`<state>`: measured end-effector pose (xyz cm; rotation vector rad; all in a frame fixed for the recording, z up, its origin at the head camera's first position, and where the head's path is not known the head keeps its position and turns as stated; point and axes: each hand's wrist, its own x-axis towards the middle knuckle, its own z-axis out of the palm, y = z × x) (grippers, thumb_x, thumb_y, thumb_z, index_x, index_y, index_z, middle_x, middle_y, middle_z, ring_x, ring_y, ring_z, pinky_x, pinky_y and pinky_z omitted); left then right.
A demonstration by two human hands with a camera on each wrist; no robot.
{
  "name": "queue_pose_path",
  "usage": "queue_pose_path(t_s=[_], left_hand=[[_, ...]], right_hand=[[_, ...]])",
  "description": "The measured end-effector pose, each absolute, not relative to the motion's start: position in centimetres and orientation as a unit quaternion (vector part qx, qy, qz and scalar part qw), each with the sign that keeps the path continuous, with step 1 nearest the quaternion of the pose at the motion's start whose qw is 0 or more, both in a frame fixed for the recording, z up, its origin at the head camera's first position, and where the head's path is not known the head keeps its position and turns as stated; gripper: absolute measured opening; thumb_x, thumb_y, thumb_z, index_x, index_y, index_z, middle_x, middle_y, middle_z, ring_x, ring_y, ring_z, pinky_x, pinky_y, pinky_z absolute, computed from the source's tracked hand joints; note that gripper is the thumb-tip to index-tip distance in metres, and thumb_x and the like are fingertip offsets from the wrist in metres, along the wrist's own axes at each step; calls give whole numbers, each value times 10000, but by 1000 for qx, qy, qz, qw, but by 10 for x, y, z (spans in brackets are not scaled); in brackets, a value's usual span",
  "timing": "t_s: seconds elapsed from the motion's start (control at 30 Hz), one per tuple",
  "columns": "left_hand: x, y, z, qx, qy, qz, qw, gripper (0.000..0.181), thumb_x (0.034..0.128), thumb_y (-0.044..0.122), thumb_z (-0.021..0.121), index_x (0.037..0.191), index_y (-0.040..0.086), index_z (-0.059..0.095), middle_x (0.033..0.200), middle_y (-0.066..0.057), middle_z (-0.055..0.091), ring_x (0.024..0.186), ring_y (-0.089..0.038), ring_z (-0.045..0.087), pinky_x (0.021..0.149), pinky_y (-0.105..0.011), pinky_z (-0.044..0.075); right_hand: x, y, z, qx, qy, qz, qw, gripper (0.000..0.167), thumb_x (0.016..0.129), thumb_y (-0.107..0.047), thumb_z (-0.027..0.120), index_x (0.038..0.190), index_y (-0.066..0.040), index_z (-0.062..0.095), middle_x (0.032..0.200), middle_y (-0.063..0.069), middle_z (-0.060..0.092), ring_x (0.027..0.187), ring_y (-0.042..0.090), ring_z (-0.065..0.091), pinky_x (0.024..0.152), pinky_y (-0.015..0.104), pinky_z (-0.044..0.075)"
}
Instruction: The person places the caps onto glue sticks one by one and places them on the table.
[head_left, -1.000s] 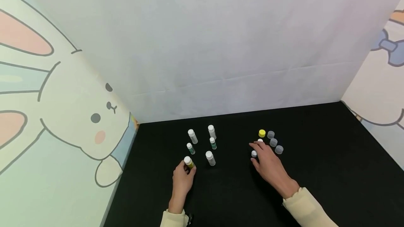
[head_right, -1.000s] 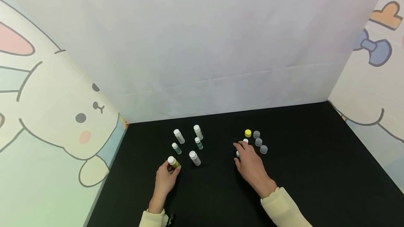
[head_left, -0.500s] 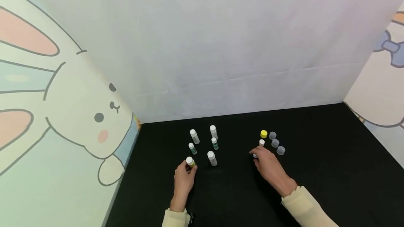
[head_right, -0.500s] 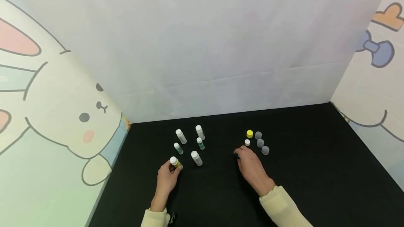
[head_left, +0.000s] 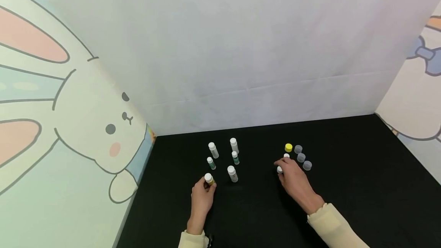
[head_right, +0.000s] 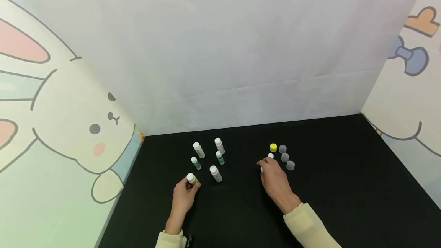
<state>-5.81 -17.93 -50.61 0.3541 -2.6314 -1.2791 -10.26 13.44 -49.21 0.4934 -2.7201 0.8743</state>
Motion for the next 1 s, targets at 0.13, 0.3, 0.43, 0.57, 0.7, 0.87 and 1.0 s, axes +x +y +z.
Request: queue_pose_path(t_s=[0.13,0.3,0.43,0.57,0.7,0.87,1.0], left_hand=[[-57,-180,-506,119,-887,-435,98,108,947,29,774,1041,24,721,1065,-176,765,973,-311,762,829,-501,618],[-55,-180,-505,114,-887,-436,100,110,948,36,779,1038,27,716,1076,-182,764,983,-313,763,832,-493,622],[-55,-180,-504,112,-886,-438,101,116,948,32,778,1045,24,715,1086,-190,765,991,-316,767,835,-481,628],[-54,-179,-502,112,-885,-442,99,119,950,27,773,1053,19,714,1098,-200,764,1006,-327,769,841,-476,630],[-52,-178,-500,111,-884,-444,97,121,956,23,765,1065,21,713,1120,-208,760,1032,-341,763,860,-487,626],[-52,-176,-498,105,-886,-441,98,126,958,9,754,1077,17,714,1141,-218,754,1065,-354,753,879,-492,620],[-52,-174,-496,100,-888,-438,99,133,955,-4,750,1083,13,713,1140,-220,750,1080,-361,747,884,-480,619]], right_hand=[[-103,139,-492,160,-934,295,120,355,826,138,796,1155,24,725,1147,177,660,1058,368,657,849,524,584],[-107,146,-488,144,-936,298,121,401,817,180,734,1196,50,709,1185,219,653,1049,392,668,793,514,585],[-118,153,-486,137,-934,295,149,394,816,192,701,1192,73,701,1144,231,652,1020,411,659,789,527,578],[-132,160,-483,133,-935,288,158,381,837,186,693,1207,93,691,1184,270,650,1063,453,640,824,562,570],[-146,165,-479,125,-942,287,124,379,891,165,669,1266,112,662,1299,311,620,1154,492,610,872,590,559],[-163,168,-480,124,-947,286,84,380,925,161,639,1303,121,644,1342,331,595,1196,508,596,937,609,547],[-174,168,-480,128,-949,280,64,376,924,167,633,1297,119,649,1332,331,602,1181,506,606,940,605,549]])
